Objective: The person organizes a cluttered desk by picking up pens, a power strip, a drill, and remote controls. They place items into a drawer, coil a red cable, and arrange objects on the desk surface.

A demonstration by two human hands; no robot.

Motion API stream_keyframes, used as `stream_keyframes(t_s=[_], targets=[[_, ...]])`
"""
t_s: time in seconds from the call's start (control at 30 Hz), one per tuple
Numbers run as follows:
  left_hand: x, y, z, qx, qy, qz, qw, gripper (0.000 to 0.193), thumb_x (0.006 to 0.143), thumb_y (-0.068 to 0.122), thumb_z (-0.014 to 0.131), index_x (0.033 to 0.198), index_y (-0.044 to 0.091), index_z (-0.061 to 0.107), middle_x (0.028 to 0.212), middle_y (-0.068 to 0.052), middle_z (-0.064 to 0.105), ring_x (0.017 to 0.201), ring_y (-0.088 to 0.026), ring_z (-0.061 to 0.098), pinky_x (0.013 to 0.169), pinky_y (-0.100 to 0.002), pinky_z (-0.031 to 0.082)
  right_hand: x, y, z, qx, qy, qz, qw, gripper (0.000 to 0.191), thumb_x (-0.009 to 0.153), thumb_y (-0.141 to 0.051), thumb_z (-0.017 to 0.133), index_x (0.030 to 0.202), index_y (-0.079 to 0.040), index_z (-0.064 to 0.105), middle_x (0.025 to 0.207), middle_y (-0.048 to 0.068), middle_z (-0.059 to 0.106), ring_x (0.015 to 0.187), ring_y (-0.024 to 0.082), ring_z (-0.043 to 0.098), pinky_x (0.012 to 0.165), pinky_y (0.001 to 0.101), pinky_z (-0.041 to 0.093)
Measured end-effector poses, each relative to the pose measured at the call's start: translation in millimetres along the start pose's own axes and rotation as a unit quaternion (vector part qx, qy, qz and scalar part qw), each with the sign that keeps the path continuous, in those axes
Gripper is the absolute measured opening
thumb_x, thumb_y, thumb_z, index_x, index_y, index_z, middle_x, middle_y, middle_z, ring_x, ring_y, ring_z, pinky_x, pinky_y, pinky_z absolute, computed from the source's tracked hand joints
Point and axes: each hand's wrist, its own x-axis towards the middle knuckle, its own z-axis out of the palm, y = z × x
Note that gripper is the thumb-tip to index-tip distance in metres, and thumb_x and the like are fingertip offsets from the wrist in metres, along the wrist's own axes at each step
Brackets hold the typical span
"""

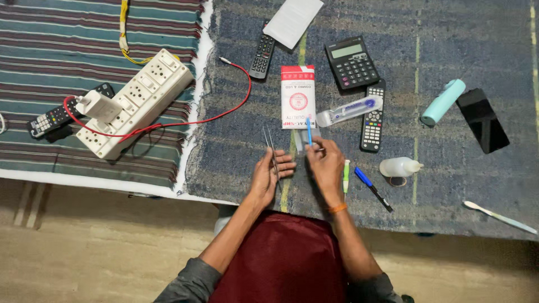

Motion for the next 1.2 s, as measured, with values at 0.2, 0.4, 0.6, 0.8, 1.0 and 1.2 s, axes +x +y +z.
stream_keyframes(t_s=[0.2,0.4,0.6,0.8,1.0,1.2], targets=[[23.4,-28.4,-4.8,-0.054,-0.066,0.012,0.996,0.032,0.108,0.034,0.061,0.115,0.003,0.061,0.082,-0.003,0.063,0.065,-0.013,0.06,0.058,-0.028,0.052,-32.5,-0.4,-25.1,-0.066,0.001,-0.015,0.998,0.034,0.095,-0.02,0.076,0.123,-0.002,0.071,0.105,0.015,0.065,0.075,0.021,0.063,0.06,0.0351,0.055],[16.2,-37.7,6.3,0.019,-0.03,-0.026,0.999,0.027,0.104,0.031,0.063,0.12,0.009,0.062,0.077,-0.003,0.061,0.057,-0.012,0.058,0.051,-0.029,0.051,-45.5,30.7,-79.2,-0.28,0.0,0.022,0.96,0.057,0.087,-0.024,0.078,0.135,0.002,0.063,0.105,0.018,0.066,0.091,0.035,0.065,0.07,0.0461,0.052],[-4.6,-26.1,44.7,0.011,-0.08,-0.163,0.983,0.048,0.101,0.049,0.044,0.111,0.005,0.059,0.088,-0.009,0.071,0.07,-0.019,0.072,0.063,-0.037,0.062,-50.0,5.2,-84.0,-0.151,-0.055,-0.215,0.963,0.035,0.087,-0.014,0.077,0.122,-0.012,0.074,0.11,0.006,0.069,0.108,0.026,0.062,0.094,0.0448,0.042],[10.0,-40.9,41.4,-0.007,-0.146,-0.123,0.982,0.039,0.107,0.04,0.057,0.117,0.003,0.062,0.089,-0.008,0.069,0.071,-0.017,0.068,0.063,-0.034,0.059,-57.7,17.7,-106.0,-0.187,-0.007,-0.179,0.966,0.034,0.09,-0.01,0.072,0.124,-0.011,0.072,0.128,0.008,0.066,0.117,0.027,0.057,0.101,0.0448,0.04],[2.7,-41.2,26.2,0.045,-0.114,-0.108,0.987,0.035,0.104,0.035,0.062,0.116,0.003,0.06,0.093,-0.009,0.07,0.076,-0.018,0.071,0.066,-0.033,0.061,-80.4,46.5,-118.8,-0.295,0.07,-0.023,0.953,0.034,0.094,-0.015,0.073,0.126,-0.007,0.072,0.12,0.01,0.066,0.112,0.031,0.054,0.094,0.0489,0.038],[-13.7,-30.2,41.9,0.005,-0.103,-0.195,0.975,0.057,0.096,0.056,0.051,0.108,0.002,0.062,0.088,-0.011,0.073,0.07,-0.019,0.075,0.059,-0.038,0.065,-71.6,-6.0,-103.6,-0.209,-0.015,-0.241,0.948,0.042,0.076,-0.002,0.073,0.113,-0.019,0.077,0.117,-0.001,0.072,0.118,0.025,0.06,0.101,0.0479,0.039]])
